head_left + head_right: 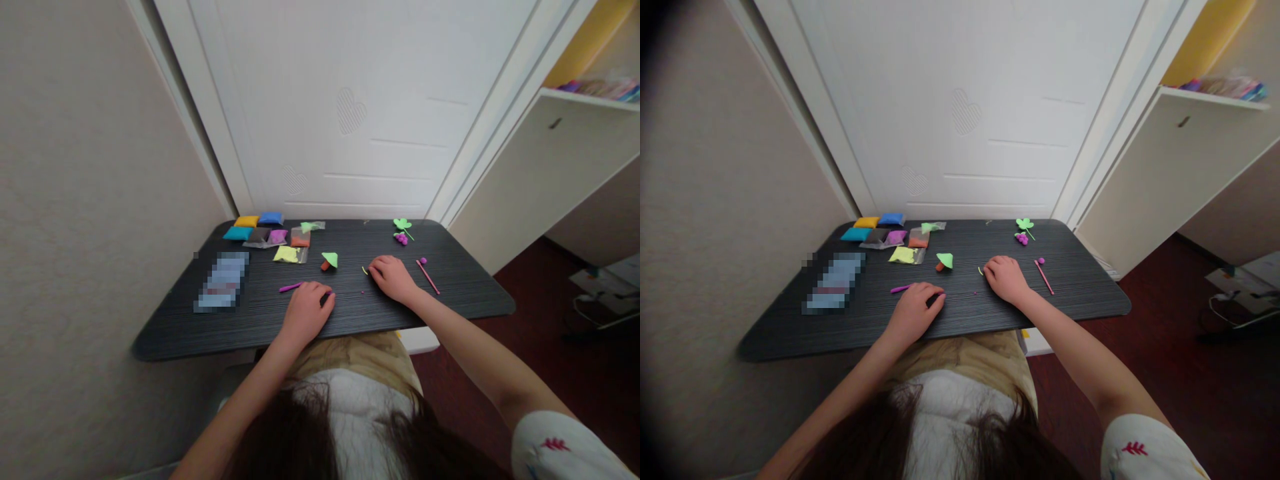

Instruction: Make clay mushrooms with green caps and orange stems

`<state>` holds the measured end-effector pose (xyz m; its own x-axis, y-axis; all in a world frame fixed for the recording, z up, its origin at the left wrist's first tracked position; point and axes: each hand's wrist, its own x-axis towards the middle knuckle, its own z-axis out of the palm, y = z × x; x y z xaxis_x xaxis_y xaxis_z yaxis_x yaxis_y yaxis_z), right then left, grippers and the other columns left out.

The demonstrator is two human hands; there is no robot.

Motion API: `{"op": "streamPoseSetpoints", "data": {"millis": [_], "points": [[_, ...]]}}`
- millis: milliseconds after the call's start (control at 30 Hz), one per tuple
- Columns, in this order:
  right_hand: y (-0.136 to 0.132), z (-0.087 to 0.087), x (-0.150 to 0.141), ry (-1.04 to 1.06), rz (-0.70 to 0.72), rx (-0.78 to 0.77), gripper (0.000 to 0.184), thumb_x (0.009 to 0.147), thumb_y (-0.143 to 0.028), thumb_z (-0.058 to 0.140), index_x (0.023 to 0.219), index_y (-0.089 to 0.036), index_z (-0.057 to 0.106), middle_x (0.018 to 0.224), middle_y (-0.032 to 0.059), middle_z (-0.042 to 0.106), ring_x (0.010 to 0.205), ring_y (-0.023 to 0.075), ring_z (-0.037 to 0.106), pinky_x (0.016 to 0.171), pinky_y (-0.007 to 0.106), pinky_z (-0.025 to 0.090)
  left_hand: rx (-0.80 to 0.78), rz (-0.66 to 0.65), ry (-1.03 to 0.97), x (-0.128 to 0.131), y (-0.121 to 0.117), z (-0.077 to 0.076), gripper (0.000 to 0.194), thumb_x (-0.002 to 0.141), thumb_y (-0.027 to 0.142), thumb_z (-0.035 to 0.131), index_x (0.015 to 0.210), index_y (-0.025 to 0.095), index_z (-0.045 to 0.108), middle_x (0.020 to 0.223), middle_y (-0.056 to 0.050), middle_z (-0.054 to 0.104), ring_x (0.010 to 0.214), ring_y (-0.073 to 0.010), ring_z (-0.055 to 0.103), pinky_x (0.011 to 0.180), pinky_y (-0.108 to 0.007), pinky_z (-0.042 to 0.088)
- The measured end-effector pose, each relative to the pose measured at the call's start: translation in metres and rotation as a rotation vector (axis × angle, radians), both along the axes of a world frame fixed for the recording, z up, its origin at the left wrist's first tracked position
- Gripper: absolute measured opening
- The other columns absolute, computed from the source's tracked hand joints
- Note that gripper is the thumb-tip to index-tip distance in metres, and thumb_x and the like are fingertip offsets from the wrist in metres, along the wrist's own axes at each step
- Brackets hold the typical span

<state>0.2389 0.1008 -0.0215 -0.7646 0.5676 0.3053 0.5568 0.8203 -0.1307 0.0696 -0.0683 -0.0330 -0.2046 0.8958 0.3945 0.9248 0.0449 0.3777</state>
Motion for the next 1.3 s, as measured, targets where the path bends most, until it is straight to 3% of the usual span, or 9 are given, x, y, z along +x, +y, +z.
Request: {"op": "streamPoseSetpoints", "data": {"millis": [100, 200, 400, 833, 1300], "points": [[0.000, -0.002, 0.006, -0.014, 0.002, 0.015, 0.038, 0.089, -0.037, 0.027, 0.108, -0.022, 0.056, 0.113, 0.0068, 0.055, 0.106, 0.0192, 0.046, 0.091, 0.036, 0.031, 0.001, 0.000, 0.001, 0.000, 0.000, 0.001, 0.023, 0.083, 0.032, 0.040, 0.086, 0.019, 0.060, 0.090, -0.005, 0.061, 0.087, -0.0193, 0.052, 0.083, -0.035, 0.039], [-0.001, -0.003, 0.010, -0.088, 0.031, 0.047, 0.043, 0.088, -0.042, 0.024, 0.124, -0.028, 0.043, 0.131, 0.0069, 0.041, 0.120, 0.0223, 0.034, 0.098, 0.044, 0.023, 0.000, 0.002, 0.005, 0.001, 0.000, 0.002, 0.023, 0.083, 0.032, 0.040, 0.086, 0.020, 0.060, 0.090, -0.005, 0.060, 0.088, -0.0193, 0.052, 0.083, -0.035, 0.039], [-0.005, -0.002, 0.011, -0.209, 0.056, 0.042, 0.049, 0.087, -0.050, 0.015, 0.129, -0.033, 0.034, 0.142, 0.0062, 0.023, 0.128, 0.0247, 0.023, 0.100, 0.049, 0.017, -0.003, 0.005, -0.004, 0.001, -0.001, 0.003, 0.023, 0.083, 0.031, 0.041, 0.086, 0.020, 0.060, 0.088, -0.005, 0.061, 0.087, -0.0192, 0.052, 0.082, -0.035, 0.040], [-0.016, -0.006, 0.005, -0.240, -0.010, 0.089, 0.067, 0.082, -0.059, 0.013, 0.129, -0.019, 0.037, 0.142, 0.0093, 0.023, 0.129, 0.0251, 0.020, 0.103, 0.046, 0.014, -0.007, 0.007, -0.002, 0.002, -0.001, 0.004, 0.024, 0.083, 0.032, 0.040, 0.087, 0.020, 0.061, 0.089, -0.005, 0.061, 0.088, -0.0193, 0.052, 0.085, -0.037, 0.039], [-0.023, -0.007, 0.003, -0.231, 0.030, 0.017, 0.063, 0.083, -0.059, 0.012, 0.132, -0.025, 0.031, 0.143, 0.0075, 0.021, 0.130, 0.0263, 0.019, 0.102, 0.048, 0.016, -0.006, 0.011, 0.000, 0.002, -0.002, 0.003, 0.024, 0.083, 0.032, 0.040, 0.086, 0.020, 0.061, 0.089, -0.005, 0.061, 0.089, -0.0195, 0.052, 0.087, -0.037, 0.038]]}}
